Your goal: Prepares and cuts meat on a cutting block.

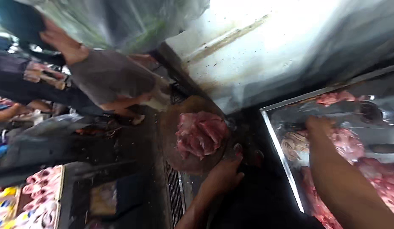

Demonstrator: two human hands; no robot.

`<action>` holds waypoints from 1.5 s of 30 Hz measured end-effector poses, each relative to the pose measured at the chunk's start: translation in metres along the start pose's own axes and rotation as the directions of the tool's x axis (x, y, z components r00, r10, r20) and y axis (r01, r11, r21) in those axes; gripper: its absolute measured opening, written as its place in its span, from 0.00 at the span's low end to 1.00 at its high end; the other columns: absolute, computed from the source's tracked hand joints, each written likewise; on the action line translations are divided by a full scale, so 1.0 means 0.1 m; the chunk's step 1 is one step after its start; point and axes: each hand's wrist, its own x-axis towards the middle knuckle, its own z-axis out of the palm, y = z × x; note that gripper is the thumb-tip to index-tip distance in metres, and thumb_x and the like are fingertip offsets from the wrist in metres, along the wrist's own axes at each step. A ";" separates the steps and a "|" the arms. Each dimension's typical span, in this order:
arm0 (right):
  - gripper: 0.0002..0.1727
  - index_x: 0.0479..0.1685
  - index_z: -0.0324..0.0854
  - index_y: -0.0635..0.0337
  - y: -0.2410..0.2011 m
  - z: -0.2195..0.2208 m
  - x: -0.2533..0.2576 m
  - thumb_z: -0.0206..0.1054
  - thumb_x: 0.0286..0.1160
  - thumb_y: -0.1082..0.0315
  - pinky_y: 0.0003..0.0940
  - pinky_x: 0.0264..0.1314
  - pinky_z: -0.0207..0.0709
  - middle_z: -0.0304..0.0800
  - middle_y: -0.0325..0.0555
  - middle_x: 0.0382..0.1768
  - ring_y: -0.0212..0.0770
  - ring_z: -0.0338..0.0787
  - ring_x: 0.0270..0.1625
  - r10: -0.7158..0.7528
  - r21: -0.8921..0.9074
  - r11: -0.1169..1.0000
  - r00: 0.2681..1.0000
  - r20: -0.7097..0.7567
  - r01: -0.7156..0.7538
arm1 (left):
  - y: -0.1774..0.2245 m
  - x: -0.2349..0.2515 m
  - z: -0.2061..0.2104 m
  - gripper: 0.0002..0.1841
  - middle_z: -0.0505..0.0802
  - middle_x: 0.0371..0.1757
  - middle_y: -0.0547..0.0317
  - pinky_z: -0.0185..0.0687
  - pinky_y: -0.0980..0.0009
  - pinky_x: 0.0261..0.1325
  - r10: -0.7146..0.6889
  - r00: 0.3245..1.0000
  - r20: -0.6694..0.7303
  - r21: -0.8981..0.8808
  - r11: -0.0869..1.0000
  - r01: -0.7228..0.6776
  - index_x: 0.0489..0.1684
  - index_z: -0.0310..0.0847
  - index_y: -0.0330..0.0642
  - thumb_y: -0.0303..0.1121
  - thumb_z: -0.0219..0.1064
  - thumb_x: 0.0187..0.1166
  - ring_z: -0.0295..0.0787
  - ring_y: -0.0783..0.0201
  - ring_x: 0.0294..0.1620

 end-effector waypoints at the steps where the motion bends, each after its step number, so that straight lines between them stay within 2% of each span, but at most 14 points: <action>1: 0.61 0.94 0.41 0.65 0.04 0.04 0.09 0.66 0.65 0.36 0.58 0.84 0.69 0.66 0.67 0.84 0.59 0.71 0.84 0.045 -0.032 0.998 0.999 -0.016 -0.046 | -0.03 -0.03 0.07 0.33 0.83 0.79 0.52 0.77 0.48 0.78 -0.039 0.999 -0.029 -0.021 0.999 0.039 0.90 0.64 0.53 0.49 0.63 0.85 0.82 0.54 0.77; 5: 0.54 0.88 0.57 0.62 0.16 0.26 0.54 0.70 0.59 0.41 0.54 0.75 0.79 0.78 0.60 0.76 0.52 0.81 0.77 -0.013 -0.206 0.979 1.000 -0.017 0.010 | -0.26 -0.22 0.39 0.31 0.87 0.75 0.54 0.79 0.47 0.77 -0.185 0.977 -0.110 -0.180 0.970 0.163 0.88 0.68 0.56 0.48 0.65 0.83 0.85 0.55 0.74; 9: 0.53 0.86 0.56 0.69 0.15 0.11 0.44 0.73 0.60 0.49 0.50 0.73 0.81 0.78 0.62 0.74 0.50 0.81 0.76 -0.046 -0.069 0.996 0.996 0.072 0.051 | -0.80 -0.45 0.77 0.30 0.91 0.68 0.56 0.86 0.53 0.71 -0.221 0.969 -0.106 -0.544 0.829 0.130 0.86 0.71 0.55 0.46 0.67 0.83 0.91 0.60 0.65; 12: 0.61 0.92 0.44 0.67 0.17 0.07 0.17 0.72 0.59 0.46 0.52 0.78 0.77 0.74 0.62 0.80 0.52 0.77 0.81 -0.115 0.055 0.992 0.993 -0.008 0.116 | -1.42 -0.57 0.88 0.27 0.94 0.60 0.45 0.92 0.55 0.57 -0.413 0.865 -0.285 -0.923 0.362 -0.132 0.83 0.72 0.44 0.36 0.66 0.84 0.95 0.52 0.52; 15: 0.65 0.94 0.36 0.66 0.31 -0.03 -0.19 0.76 0.56 0.50 0.50 0.82 0.75 0.70 0.61 0.83 0.52 0.74 0.84 -0.246 0.188 0.948 0.966 -0.086 0.258 | -1.91 -0.65 0.45 0.22 0.92 0.57 0.37 0.92 0.49 0.53 -0.712 0.638 -0.294 -0.916 0.020 -0.400 0.79 0.70 0.36 0.31 0.55 0.88 0.95 0.45 0.48; 19: 0.64 0.94 0.41 0.55 0.52 -0.19 -0.67 0.81 0.49 0.68 0.57 0.54 0.88 0.84 0.62 0.64 0.55 0.92 0.51 -0.349 0.364 0.870 0.937 -0.020 0.332 | -2.42 -0.44 -0.16 0.21 0.91 0.60 0.44 0.90 0.53 0.56 -0.798 0.490 -0.350 -0.915 0.178 -0.362 0.77 0.72 0.38 0.35 0.55 0.88 0.93 0.53 0.52; 22: 0.57 0.93 0.48 0.49 0.78 -0.36 -1.04 0.77 0.56 0.72 0.63 0.39 0.86 0.85 0.65 0.57 0.57 0.89 0.34 -0.435 0.402 0.843 0.893 0.116 0.358 | -2.67 -0.19 -0.40 0.31 0.85 0.74 0.41 0.80 0.45 0.71 -0.779 0.475 -0.410 -0.895 0.445 -0.044 0.87 0.64 0.39 0.44 0.62 0.87 0.85 0.46 0.71; 25: 0.61 0.93 0.50 0.39 0.97 -0.55 -1.47 0.76 0.48 0.76 0.64 0.37 0.86 0.84 0.62 0.62 0.57 0.90 0.35 -0.549 0.366 0.812 0.807 0.217 0.454 | -3.01 0.01 -0.34 0.42 0.80 0.79 0.38 0.73 0.38 0.79 -0.750 0.512 -0.418 -0.801 0.570 0.182 0.90 0.58 0.38 0.56 0.66 0.82 0.78 0.40 0.79; 29: 0.71 0.97 0.28 0.45 0.95 -0.95 -2.46 0.83 0.55 0.73 0.57 0.48 0.91 0.83 0.61 0.66 0.53 0.93 0.47 -0.672 0.298 0.740 0.679 0.295 0.602 | -3.27 0.12 -0.07 0.33 0.90 0.67 0.46 0.80 0.42 0.73 -0.562 0.676 -0.477 -0.698 0.710 0.098 0.79 0.77 0.48 0.61 0.59 0.84 0.89 0.51 0.67; 32: 0.50 0.91 0.46 0.61 1.00 -0.81 -2.89 0.74 0.70 0.69 0.51 0.38 0.94 0.91 0.57 0.46 0.48 0.95 0.33 -0.654 0.378 0.756 0.633 0.415 0.534 | -3.35 0.15 0.02 0.34 0.95 0.56 0.54 0.86 0.46 0.68 -0.510 0.719 -0.472 -0.641 0.758 0.117 0.72 0.83 0.51 0.65 0.67 0.75 0.92 0.58 0.58; 34: 0.26 0.69 0.72 0.66 1.22 -0.56 -3.02 0.70 0.75 0.63 0.49 0.33 0.90 0.92 0.50 0.32 0.45 0.92 0.27 -0.589 0.335 0.807 0.625 0.513 0.486 | -3.23 0.09 0.07 0.34 0.94 0.53 0.50 0.85 0.44 0.66 -0.578 0.703 -0.415 -0.702 0.695 0.157 0.66 0.85 0.45 0.64 0.69 0.73 0.92 0.54 0.57; 38: 0.22 0.64 0.75 0.69 1.28 -0.19 -3.65 0.67 0.79 0.62 0.48 0.34 0.89 0.89 0.51 0.33 0.44 0.90 0.28 -0.481 0.195 0.868 0.679 0.555 0.456 | -2.42 -0.15 -0.16 0.29 0.92 0.57 0.44 0.86 0.44 0.63 -0.622 0.694 -0.363 -0.845 0.534 0.037 0.73 0.76 0.39 0.50 0.67 0.80 0.92 0.50 0.58; 42: 0.19 0.63 0.74 0.70 1.31 -0.06 -4.04 0.65 0.79 0.67 0.42 0.29 0.88 0.87 0.47 0.28 0.39 0.88 0.24 -0.427 0.171 0.902 0.754 0.499 0.397 | -1.67 0.04 -0.32 0.48 0.66 0.89 0.35 0.78 0.44 0.77 -0.285 0.876 -0.389 -0.725 0.681 -0.100 0.95 0.50 0.42 0.48 0.71 0.72 0.74 0.41 0.81; 45: 0.18 0.61 0.75 0.72 1.16 -0.22 -4.26 0.66 0.78 0.68 0.40 0.31 0.89 0.89 0.47 0.30 0.38 0.89 0.26 -0.441 0.129 0.893 0.779 0.446 0.431 | -1.31 0.35 -0.33 0.44 0.80 0.77 0.36 0.83 0.36 0.65 -0.011 0.930 -0.367 -0.502 0.844 -0.188 0.89 0.61 0.42 0.53 0.69 0.71 0.84 0.38 0.71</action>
